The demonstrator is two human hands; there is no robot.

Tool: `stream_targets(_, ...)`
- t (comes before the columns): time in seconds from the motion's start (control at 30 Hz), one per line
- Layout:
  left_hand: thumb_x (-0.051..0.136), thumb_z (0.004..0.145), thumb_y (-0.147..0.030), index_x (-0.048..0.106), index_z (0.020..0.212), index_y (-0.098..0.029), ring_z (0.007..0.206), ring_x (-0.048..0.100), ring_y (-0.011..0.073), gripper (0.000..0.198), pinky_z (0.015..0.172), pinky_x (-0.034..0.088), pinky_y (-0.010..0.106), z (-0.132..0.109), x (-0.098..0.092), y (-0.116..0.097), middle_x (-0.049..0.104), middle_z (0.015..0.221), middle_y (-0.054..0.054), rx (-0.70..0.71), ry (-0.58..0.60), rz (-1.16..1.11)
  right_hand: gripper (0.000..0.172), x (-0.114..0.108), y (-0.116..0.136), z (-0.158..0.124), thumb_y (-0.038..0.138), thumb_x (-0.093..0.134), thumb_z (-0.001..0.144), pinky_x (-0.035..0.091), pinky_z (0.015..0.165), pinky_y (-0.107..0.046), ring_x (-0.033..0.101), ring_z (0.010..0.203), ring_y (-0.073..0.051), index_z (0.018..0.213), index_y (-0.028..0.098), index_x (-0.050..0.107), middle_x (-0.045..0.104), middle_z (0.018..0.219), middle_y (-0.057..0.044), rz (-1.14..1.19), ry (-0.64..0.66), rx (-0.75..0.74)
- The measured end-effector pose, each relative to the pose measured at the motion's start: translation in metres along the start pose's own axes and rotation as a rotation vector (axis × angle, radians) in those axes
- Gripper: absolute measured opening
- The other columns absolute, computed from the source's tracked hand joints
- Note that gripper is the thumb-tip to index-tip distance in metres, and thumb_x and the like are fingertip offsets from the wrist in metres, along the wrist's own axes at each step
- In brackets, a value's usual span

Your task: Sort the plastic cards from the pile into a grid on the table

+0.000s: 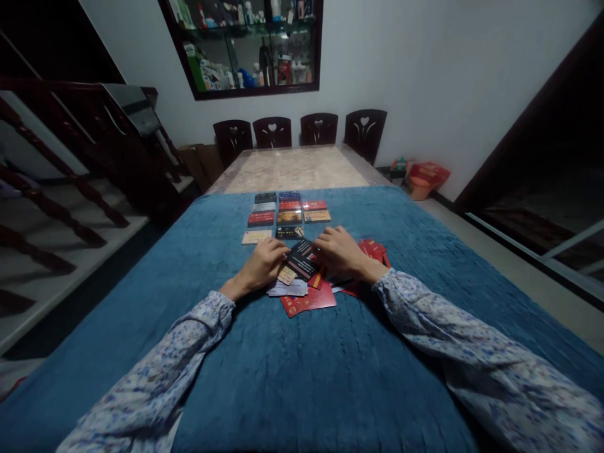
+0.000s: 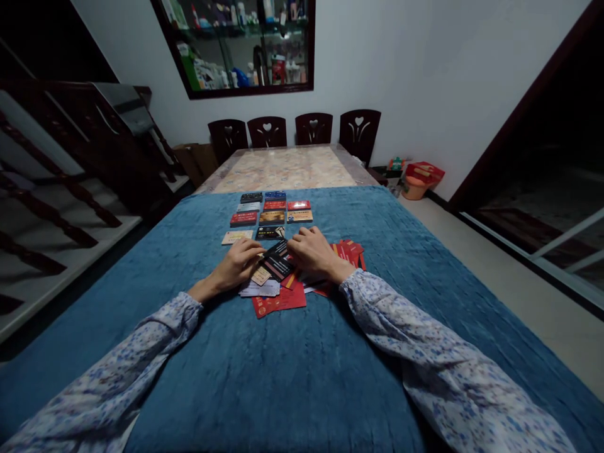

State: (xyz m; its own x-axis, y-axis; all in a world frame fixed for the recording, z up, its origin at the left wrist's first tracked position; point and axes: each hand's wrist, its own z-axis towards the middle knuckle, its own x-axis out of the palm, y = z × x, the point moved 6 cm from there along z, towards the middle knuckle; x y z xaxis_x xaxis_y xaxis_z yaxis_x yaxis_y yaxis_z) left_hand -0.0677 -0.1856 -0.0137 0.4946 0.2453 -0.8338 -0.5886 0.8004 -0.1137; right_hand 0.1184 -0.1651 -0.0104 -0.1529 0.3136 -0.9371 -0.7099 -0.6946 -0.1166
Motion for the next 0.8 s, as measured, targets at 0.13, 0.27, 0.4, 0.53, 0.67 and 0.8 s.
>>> stream_targets(0.13, 0.050, 0.099, -0.018, 0.070, 0.117, -0.016, 0.109, 0.060, 0.0268, 0.027, 0.096, 0.051, 0.049, -0.002, 0.005, -0.004, 0.072, 0.115, 0.014, -0.023, 0.040, -0.018, 0.020, -0.001, 0.007, -0.005, 0.032, 0.056, 0.100, 0.022, 0.073, -0.036, 0.049, 0.091, -0.025, 0.096, 0.019, 0.071, 0.072, 0.089, -0.009, 0.000, 0.006, 0.004)
stream_targets(0.27, 0.050, 0.102, -0.022, 0.067, 0.126, -0.018, 0.123, 0.056, 0.0292, 0.030, 0.103, 0.046, 0.053, -0.005, 0.014, -0.005, 0.071, 0.126, 0.014, -0.067, 0.117, -0.022, 0.023, -0.001, 0.015, -0.010, 0.033, 0.055, 0.101, 0.023, 0.074, -0.036, 0.049, 0.095, -0.025, 0.101, 0.019, 0.072, 0.073, 0.098, -0.011, 0.023, 0.016, 0.000)
stream_targets(0.4, 0.048, 0.104, -0.027, 0.065, 0.130, -0.018, 0.133, 0.052, 0.0315, 0.032, 0.106, 0.043, 0.056, -0.008, 0.020, -0.007, 0.067, 0.136, 0.016, -0.069, 0.196, -0.023, 0.036, -0.004, 0.026, -0.014, 0.048, 0.056, 0.100, 0.025, 0.077, -0.037, 0.049, 0.100, -0.027, 0.110, 0.017, 0.072, 0.073, 0.109, -0.013, 0.060, 0.037, -0.026)
stream_targets(0.53, 0.046, 0.105, -0.029, 0.066, 0.130, -0.018, 0.139, 0.048, 0.0333, 0.034, 0.108, 0.041, 0.059, -0.010, 0.022, -0.008, 0.066, 0.138, 0.015, -0.061, 0.236, -0.014, 0.048, -0.008, 0.034, -0.016, 0.058, 0.054, 0.099, 0.026, 0.078, -0.037, 0.049, 0.102, -0.028, 0.110, 0.016, 0.072, 0.072, 0.112, -0.014, 0.072, 0.072, -0.055)
stream_targets(0.67, 0.047, 0.104, -0.028, 0.067, 0.128, -0.019, 0.138, 0.048, 0.0339, 0.033, 0.108, 0.040, 0.060, -0.011, 0.018, -0.009, 0.068, 0.135, 0.015, -0.050, 0.218, -0.001, 0.053, -0.011, 0.039, -0.017, 0.064, 0.056, 0.096, 0.027, 0.078, -0.038, 0.050, 0.103, -0.029, 0.108, 0.015, 0.074, 0.072, 0.110, -0.015, 0.066, 0.095, -0.058)
stream_targets(0.8, 0.050, 0.103, -0.029, 0.069, 0.124, -0.020, 0.135, 0.049, 0.0331, 0.031, 0.109, 0.041, 0.058, -0.012, 0.013, -0.013, 0.070, 0.128, 0.014, -0.035, 0.206, 0.001, 0.049, -0.012, 0.041, -0.016, 0.060, 0.058, 0.096, 0.028, 0.077, -0.037, 0.050, 0.103, -0.029, 0.108, 0.016, 0.074, 0.072, 0.110, -0.014, 0.070, 0.113, -0.060)
